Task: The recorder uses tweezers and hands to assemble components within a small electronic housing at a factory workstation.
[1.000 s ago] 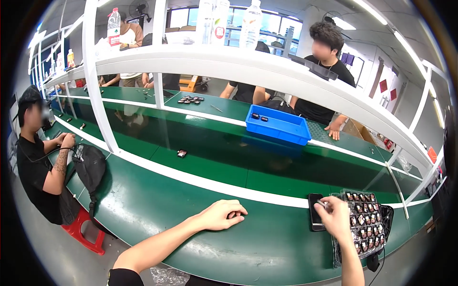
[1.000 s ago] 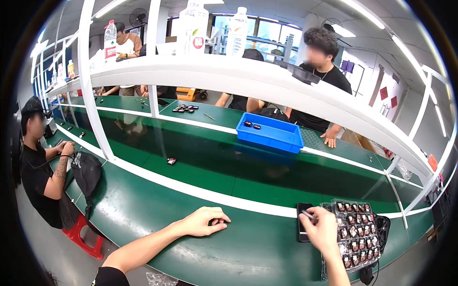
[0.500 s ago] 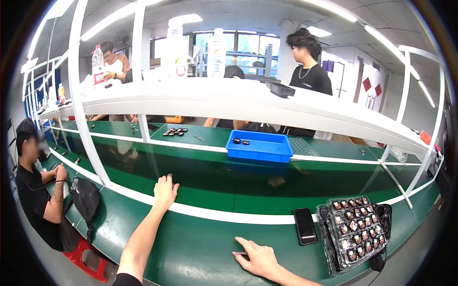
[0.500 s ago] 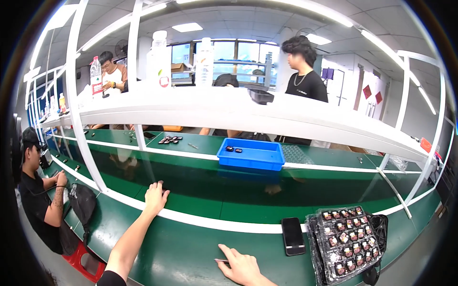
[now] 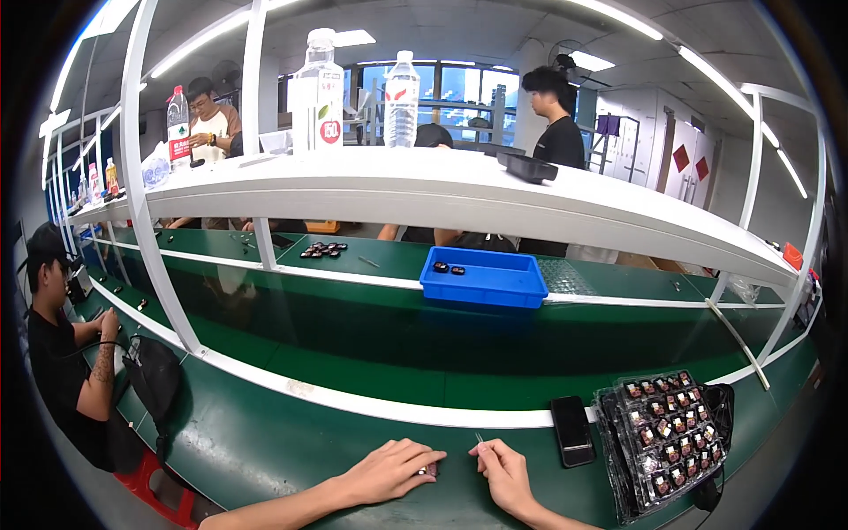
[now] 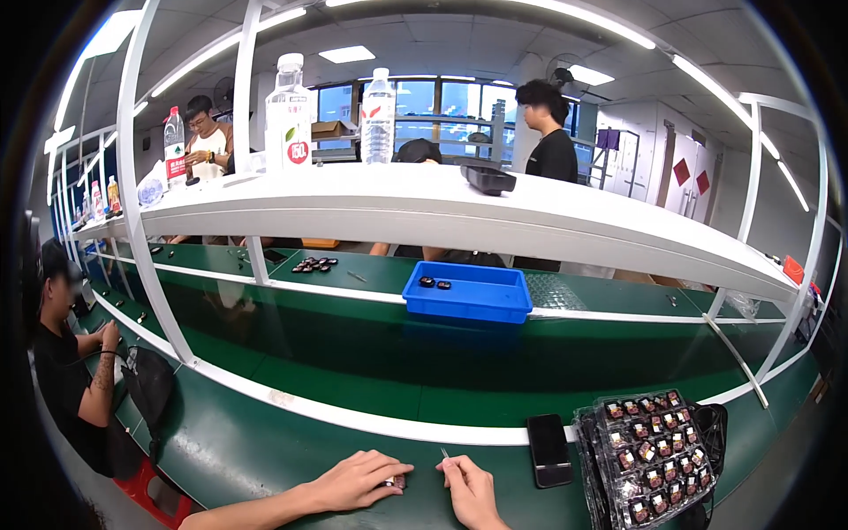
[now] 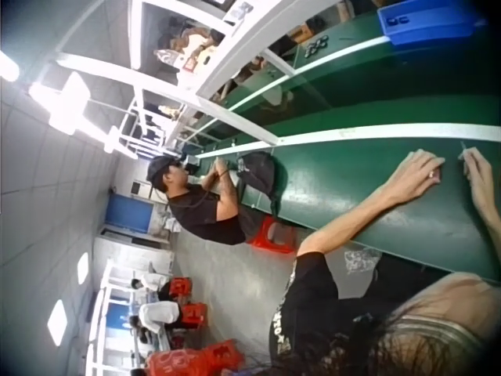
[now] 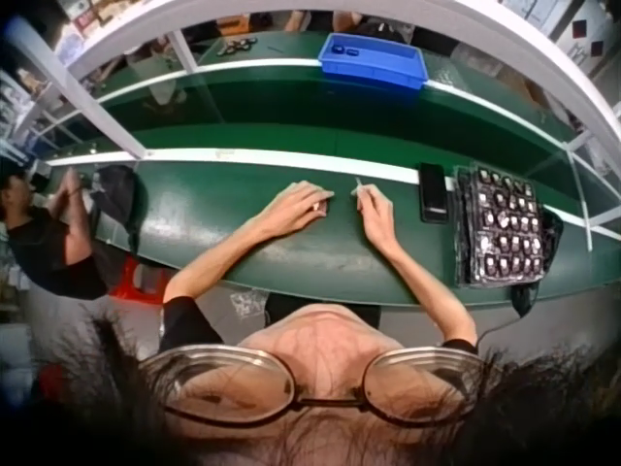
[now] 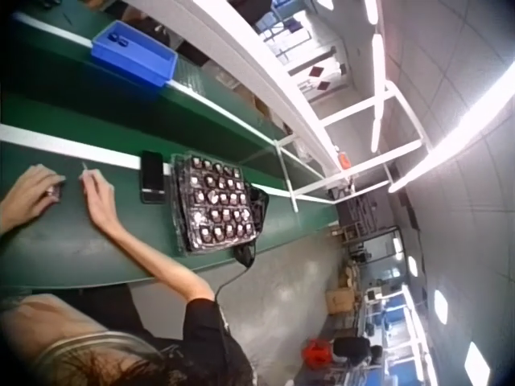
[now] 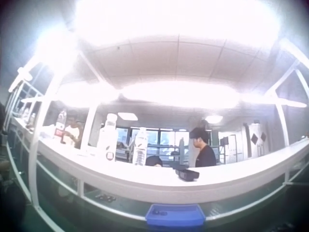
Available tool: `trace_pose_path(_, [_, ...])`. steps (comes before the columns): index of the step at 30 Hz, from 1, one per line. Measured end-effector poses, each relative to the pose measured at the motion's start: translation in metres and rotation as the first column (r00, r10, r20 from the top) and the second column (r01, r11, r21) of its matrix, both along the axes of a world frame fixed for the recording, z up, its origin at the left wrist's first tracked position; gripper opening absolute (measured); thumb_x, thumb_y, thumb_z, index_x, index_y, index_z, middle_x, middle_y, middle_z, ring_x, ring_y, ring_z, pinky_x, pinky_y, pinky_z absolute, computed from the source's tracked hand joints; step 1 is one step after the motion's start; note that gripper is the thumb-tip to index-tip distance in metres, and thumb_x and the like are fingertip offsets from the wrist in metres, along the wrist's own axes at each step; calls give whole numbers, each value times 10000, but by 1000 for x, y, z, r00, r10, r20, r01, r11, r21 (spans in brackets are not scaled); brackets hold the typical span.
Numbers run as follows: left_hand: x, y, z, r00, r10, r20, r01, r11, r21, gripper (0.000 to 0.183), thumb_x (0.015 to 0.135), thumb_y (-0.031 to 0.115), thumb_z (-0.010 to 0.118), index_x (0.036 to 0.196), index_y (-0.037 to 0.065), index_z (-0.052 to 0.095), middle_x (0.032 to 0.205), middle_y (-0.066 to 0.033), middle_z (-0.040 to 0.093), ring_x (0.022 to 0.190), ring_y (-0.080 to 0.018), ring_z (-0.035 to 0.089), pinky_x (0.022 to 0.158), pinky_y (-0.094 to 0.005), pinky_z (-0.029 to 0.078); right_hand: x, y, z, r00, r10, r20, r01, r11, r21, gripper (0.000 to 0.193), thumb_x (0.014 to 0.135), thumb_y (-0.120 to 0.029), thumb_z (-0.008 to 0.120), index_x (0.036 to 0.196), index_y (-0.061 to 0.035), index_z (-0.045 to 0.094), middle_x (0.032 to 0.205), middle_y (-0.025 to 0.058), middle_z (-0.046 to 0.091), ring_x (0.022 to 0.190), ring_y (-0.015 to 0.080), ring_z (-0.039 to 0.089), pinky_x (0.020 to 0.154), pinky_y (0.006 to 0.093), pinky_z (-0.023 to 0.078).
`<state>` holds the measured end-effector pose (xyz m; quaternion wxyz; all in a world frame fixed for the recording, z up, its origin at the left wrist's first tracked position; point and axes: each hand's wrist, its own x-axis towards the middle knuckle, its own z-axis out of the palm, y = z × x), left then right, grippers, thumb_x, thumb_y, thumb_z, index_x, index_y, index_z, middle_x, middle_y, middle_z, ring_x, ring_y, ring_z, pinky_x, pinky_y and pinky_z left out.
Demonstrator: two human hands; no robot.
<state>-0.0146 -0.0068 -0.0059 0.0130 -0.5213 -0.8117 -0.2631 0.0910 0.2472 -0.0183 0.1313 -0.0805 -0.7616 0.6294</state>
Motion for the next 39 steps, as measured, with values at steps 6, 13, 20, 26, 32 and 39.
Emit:
trace_pose_path(6, [-4,-4,-3,994,-82,74,77,994,75,611,1060,426,794,1553,107,623,1365,-81,698,1227,-289,652,1043,-428,527,-2,0,3,998,43,51,-37,993,-113,312,1165,-206,530,1085,-3,753,791,-24,610,624,37,429,564,245,331])
trace_pose_path(13, [-15,-15,-10,994,-64,86,61,998,34,547,1047,457,803,1439,95,685,1313,-70,671,1199,-284,633,1032,-428,512,3,-5,-1,999,46,-4,-46,998,-53,244,1177,-165,600,1159,21,759,804,-21,645,625,27,484,550,228,372])
trace_pose_path(20, [-15,-9,-2,992,-38,123,36,999,23,490,1043,407,821,1421,113,717,1322,-60,698,1169,-272,650,1036,-416,515,3,-8,-1,1000,20,-15,-21,1000,-17,211,1164,-129,664,1222,43,771,823,9,698,628,35,587,543,233,454])
trace_pose_path(26, [0,-14,-2,979,-94,182,85,995,57,506,1070,397,793,1491,145,672,1249,-58,716,1144,-254,669,1050,-407,467,10,-12,6,994,77,-74,-71,994,85,206,1066,-48,793,1254,4,860,857,70,794,687,63,669,590,227,497])
trace_pose_path(32, [-14,-9,-2,981,-76,181,79,997,-13,480,1051,439,802,1408,133,704,1127,-59,712,1059,-237,690,998,-384,451,13,1,-20,992,119,-49,-120,993,-22,245,1028,-129,839,1226,14,821,944,87,851,772,124,788,680,307,630])
trace_pose_path(39, [-19,-12,9,949,9,315,-8,1000,-1,462,955,327,910,1354,135,775,1026,-14,691,955,-209,653,970,-365,434,1,-4,3,978,190,-92,-182,979,89,59,973,-6,813,954,50,808,774,53,778,677,33,641,588,248,488])
